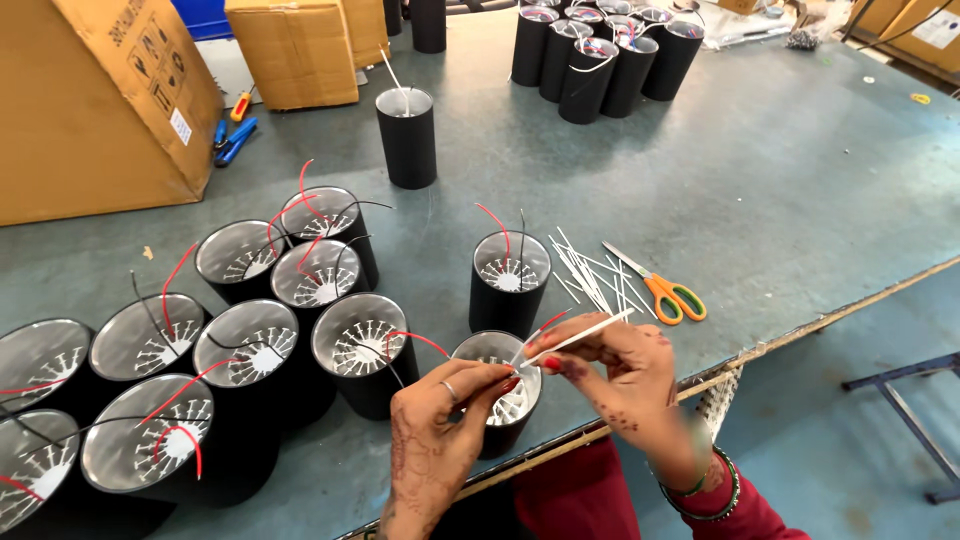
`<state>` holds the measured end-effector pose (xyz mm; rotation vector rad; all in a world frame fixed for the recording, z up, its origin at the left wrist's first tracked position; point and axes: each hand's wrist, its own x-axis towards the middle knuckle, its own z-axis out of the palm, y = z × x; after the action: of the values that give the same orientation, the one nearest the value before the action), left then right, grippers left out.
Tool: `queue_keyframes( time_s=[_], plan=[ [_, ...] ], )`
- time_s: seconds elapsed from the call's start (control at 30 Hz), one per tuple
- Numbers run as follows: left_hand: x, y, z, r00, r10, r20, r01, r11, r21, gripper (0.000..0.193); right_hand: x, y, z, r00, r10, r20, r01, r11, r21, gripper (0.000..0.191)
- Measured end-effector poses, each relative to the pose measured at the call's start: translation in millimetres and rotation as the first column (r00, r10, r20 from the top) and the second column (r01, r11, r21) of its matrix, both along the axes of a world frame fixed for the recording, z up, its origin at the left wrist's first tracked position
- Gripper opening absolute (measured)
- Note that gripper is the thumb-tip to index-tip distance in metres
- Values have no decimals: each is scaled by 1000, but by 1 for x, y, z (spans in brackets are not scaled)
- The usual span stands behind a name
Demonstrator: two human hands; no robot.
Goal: The person assembles cylindrical light fixture housings at a workbench. They insert white stick-shaped components one by one into the holes of a white radial disc inside each black cylinder, arrange the red and black wires, and use scissors to trim components, placing finished housings with the others on the table.
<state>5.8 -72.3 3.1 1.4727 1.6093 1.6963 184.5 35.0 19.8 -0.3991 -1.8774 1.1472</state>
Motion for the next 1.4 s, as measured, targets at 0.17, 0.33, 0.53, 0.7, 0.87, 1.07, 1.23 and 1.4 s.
queue_keyframes(
  time_s=[0.17, 0.33, 0.53, 0.7, 0.87, 1.07, 1.23, 1.4],
  plan=[
    [0, 1, -2, 1000, -3, -26, 4, 999, 35, 16, -8, -8, 13, 982, -99, 162, 65, 977, 204, 11],
    [1, 1, -3, 999, -14, -35, 15, 999, 41, 15, -8, -6, 14, 967, -150, 204, 114, 977, 181, 12],
    [-1, 2, -3, 1000, -18, -6, 18, 999, 35, 14, -8, 1, 15, 968, -137, 212, 103, 981, 163, 11],
    [-1, 4, -3, 999, -21, 25, 21, 999, 25, 14, -9, 2, 15, 969, -132, 210, 126, 991, 43, 16],
    [-1, 4, -4, 1000, -15, 24, 15, 1000, 24, 14, -10, 3, 14, 979, -78, 187, 69, 996, 52, 16],
    [-1, 4, -5, 998, -34, 47, 33, 999, 30, 13, -9, 3, 13, 965, -137, 224, 114, 987, 114, 13],
    [0, 5, -5, 998, -34, 50, 33, 999, 29, 14, -10, 4, 12, 968, -115, 224, 86, 987, 136, 11],
    [-1, 6, -3, 991, -46, 122, 48, 999, -14, 14, -11, 6, 13, 958, -106, 266, 75, 990, 123, 17]
  ],
)
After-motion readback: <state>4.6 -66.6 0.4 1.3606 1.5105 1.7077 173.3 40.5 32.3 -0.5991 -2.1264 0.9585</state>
